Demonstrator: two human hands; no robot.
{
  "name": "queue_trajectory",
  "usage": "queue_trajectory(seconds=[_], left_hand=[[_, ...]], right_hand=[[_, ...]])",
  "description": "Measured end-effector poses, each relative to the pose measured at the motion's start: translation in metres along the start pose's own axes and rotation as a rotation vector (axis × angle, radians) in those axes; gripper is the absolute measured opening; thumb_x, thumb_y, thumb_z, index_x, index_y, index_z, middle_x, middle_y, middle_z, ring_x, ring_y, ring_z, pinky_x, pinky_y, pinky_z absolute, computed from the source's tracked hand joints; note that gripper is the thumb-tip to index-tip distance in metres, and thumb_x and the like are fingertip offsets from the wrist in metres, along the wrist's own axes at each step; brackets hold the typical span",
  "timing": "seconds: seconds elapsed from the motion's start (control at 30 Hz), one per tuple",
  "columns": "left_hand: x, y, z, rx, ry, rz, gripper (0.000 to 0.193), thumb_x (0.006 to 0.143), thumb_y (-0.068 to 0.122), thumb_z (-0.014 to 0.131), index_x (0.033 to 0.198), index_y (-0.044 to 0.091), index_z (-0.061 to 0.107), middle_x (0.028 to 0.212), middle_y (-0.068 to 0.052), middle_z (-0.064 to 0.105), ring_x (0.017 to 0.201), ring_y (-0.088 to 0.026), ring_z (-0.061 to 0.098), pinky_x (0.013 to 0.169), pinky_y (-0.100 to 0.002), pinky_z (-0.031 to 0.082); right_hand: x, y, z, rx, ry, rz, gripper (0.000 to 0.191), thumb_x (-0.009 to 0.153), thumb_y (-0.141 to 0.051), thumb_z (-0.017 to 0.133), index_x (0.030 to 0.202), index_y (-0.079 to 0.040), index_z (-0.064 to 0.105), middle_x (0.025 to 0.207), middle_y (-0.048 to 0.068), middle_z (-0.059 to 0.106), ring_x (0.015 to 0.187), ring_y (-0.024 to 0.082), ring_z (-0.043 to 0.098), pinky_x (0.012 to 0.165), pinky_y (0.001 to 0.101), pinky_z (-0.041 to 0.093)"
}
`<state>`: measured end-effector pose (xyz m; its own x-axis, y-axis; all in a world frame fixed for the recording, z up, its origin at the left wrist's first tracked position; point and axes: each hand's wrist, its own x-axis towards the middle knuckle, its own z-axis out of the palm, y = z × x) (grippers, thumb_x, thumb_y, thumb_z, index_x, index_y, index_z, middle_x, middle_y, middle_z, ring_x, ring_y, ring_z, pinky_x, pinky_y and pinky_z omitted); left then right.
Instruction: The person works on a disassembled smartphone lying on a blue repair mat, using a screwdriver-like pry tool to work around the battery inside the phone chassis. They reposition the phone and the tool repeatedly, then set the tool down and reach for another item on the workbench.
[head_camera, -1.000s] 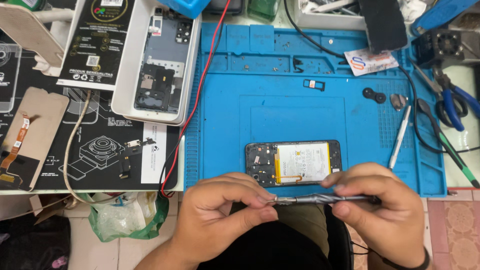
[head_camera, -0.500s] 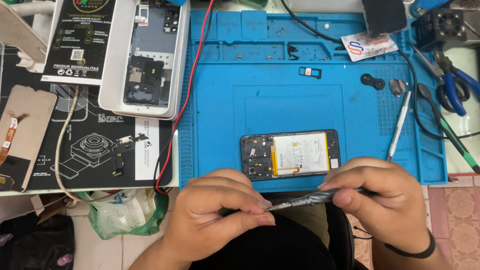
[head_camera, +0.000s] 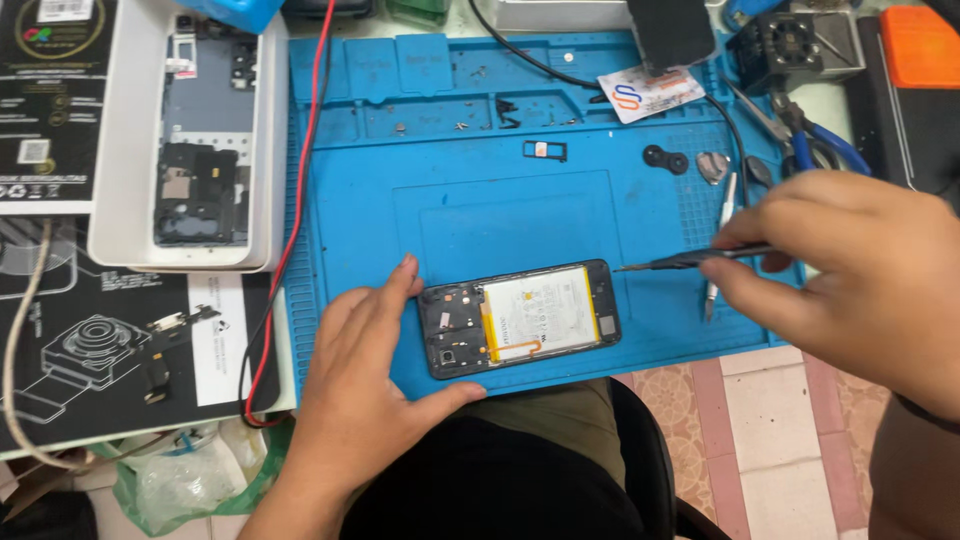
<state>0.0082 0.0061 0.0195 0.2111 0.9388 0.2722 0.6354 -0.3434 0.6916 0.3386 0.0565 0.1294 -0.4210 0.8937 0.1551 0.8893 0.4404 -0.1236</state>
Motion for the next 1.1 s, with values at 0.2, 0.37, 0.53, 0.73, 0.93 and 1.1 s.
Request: queue_trajectory(seconds=[0.2, 0.37, 0.53, 0.73, 0.93, 1.1], left_hand=[[-0.002, -0.002, 0.003, 0.061, -0.001, 0.018, 0.105, 0.060, 0.030, 0.094, 0.147, -0.003, 0.045, 0.130, -0.014, 0.067, 0.119, -0.036, 0.055, 0.103, -0.045, 0.043], [-0.002, 0.000, 0.005, 0.066, 0.002, 0.005, 0.101, 0.060, 0.030, 0.094, 0.144, -0.003, 0.049, 0.128, -0.015, 0.067, 0.118, -0.035, 0.056, 0.101, -0.044, 0.045], [-0.003, 0.000, 0.005, 0.078, 0.005, 0.013, 0.099, 0.060, 0.031, 0.093, 0.143, -0.003, 0.051, 0.128, -0.016, 0.066, 0.119, -0.036, 0.056, 0.101, -0.045, 0.044], [-0.003, 0.002, 0.005, 0.089, 0.001, -0.001, 0.096, 0.061, 0.033, 0.093, 0.141, -0.002, 0.054, 0.128, -0.016, 0.067, 0.119, -0.036, 0.056, 0.102, -0.045, 0.044], [-0.002, 0.003, 0.004, 0.093, -0.007, -0.007, 0.092, 0.061, 0.033, 0.093, 0.137, -0.002, 0.057, 0.127, -0.016, 0.067, 0.119, -0.036, 0.055, 0.102, -0.045, 0.043], [-0.002, 0.004, 0.004, 0.090, -0.006, -0.008, 0.090, 0.061, 0.033, 0.092, 0.137, -0.001, 0.058, 0.127, -0.015, 0.067, 0.119, -0.036, 0.055, 0.102, -0.044, 0.043]], right_hand=[[0.011, -0.006, -0.001, 0.005, -0.075, -0.059, 0.019, 0.074, -0.020, 0.083, 0.086, -0.009, 0.073, 0.079, 0.004, 0.066, 0.068, 0.019, 0.070, 0.056, 0.0320, 0.053], [0.003, -0.010, -0.006, -0.030, -0.140, -0.022, 0.017, 0.071, -0.019, 0.084, 0.082, -0.010, 0.074, 0.074, 0.005, 0.066, 0.063, 0.021, 0.069, 0.051, 0.0351, 0.052], [-0.003, -0.013, -0.007, -0.013, -0.086, -0.111, 0.018, 0.068, -0.016, 0.084, 0.080, -0.008, 0.073, 0.071, 0.006, 0.064, 0.060, 0.024, 0.066, 0.051, 0.0368, 0.052], [-0.010, -0.012, -0.005, 0.052, -0.118, -0.153, 0.019, 0.069, -0.018, 0.084, 0.081, -0.008, 0.072, 0.071, 0.004, 0.064, 0.060, 0.024, 0.065, 0.052, 0.0365, 0.051], [-0.023, -0.020, -0.002, 0.012, -0.116, -0.136, 0.018, 0.068, -0.019, 0.084, 0.079, -0.009, 0.073, 0.069, 0.003, 0.063, 0.062, 0.025, 0.065, 0.054, 0.0389, 0.051], [-0.022, -0.023, 0.002, 0.050, -0.125, -0.136, 0.017, 0.069, -0.018, 0.082, 0.078, -0.009, 0.072, 0.071, 0.003, 0.064, 0.061, 0.025, 0.063, 0.053, 0.0386, 0.049]])
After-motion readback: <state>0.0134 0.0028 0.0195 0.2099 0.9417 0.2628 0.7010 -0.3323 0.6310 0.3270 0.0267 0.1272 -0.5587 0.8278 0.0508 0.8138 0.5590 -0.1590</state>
